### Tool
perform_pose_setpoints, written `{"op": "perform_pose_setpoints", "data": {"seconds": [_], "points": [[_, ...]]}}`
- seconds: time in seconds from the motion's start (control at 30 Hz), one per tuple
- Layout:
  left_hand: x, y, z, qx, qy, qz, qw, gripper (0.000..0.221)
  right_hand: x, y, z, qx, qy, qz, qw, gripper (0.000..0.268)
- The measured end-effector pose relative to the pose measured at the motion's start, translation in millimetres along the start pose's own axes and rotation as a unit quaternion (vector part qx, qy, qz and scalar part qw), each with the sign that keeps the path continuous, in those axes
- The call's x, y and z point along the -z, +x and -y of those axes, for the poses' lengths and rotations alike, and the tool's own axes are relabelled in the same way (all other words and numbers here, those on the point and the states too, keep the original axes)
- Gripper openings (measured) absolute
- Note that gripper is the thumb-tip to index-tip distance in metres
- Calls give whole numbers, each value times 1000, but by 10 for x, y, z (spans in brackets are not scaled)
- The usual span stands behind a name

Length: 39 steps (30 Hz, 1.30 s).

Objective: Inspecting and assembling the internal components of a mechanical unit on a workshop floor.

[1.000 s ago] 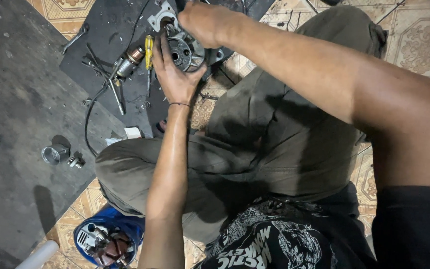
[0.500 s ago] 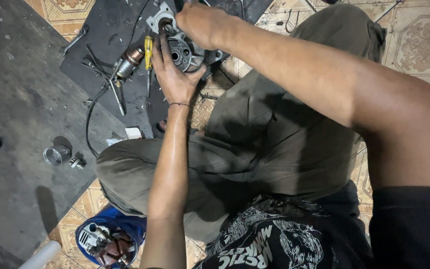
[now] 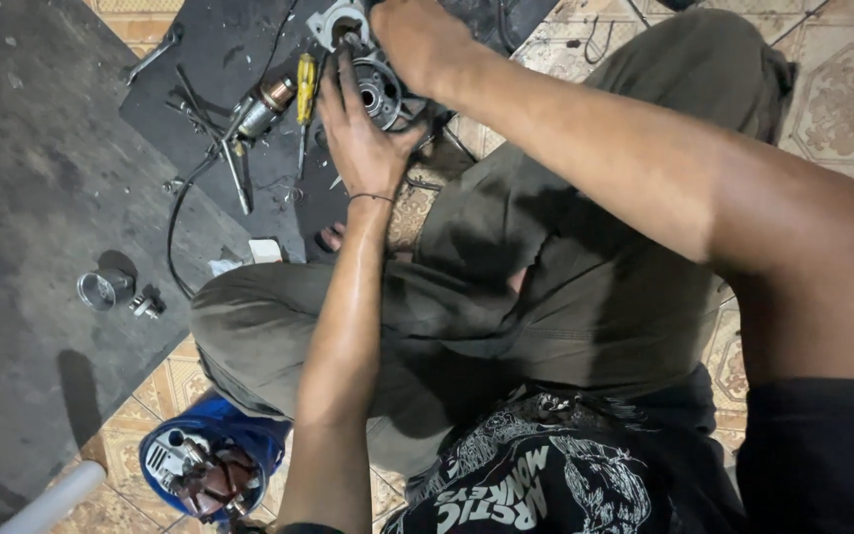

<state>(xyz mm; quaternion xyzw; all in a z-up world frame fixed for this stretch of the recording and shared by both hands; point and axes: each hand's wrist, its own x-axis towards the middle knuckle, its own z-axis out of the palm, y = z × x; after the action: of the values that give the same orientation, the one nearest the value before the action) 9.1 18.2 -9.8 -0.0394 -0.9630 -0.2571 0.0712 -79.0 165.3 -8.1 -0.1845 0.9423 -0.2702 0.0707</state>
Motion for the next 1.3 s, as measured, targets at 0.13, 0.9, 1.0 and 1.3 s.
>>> {"op": "perform_pose_setpoints", "data": {"seconds": [0.13,0.9,1.0,1.3], "points": [[43,-7,-18,-3,-7,-3,1000,134,1,-57,-62,29,20,-46,998,17],[55,20,173,87,-129,71,985,110,282,-503,-140,-52,173,-38,983,12],[229,61,26,95,-142,76,982,112,289,-536,-153,-69,200,-29,977,13],[337,149,149,112,-271,58,954,105,421,-512,-71,-110,258,-14,960,12]]}}
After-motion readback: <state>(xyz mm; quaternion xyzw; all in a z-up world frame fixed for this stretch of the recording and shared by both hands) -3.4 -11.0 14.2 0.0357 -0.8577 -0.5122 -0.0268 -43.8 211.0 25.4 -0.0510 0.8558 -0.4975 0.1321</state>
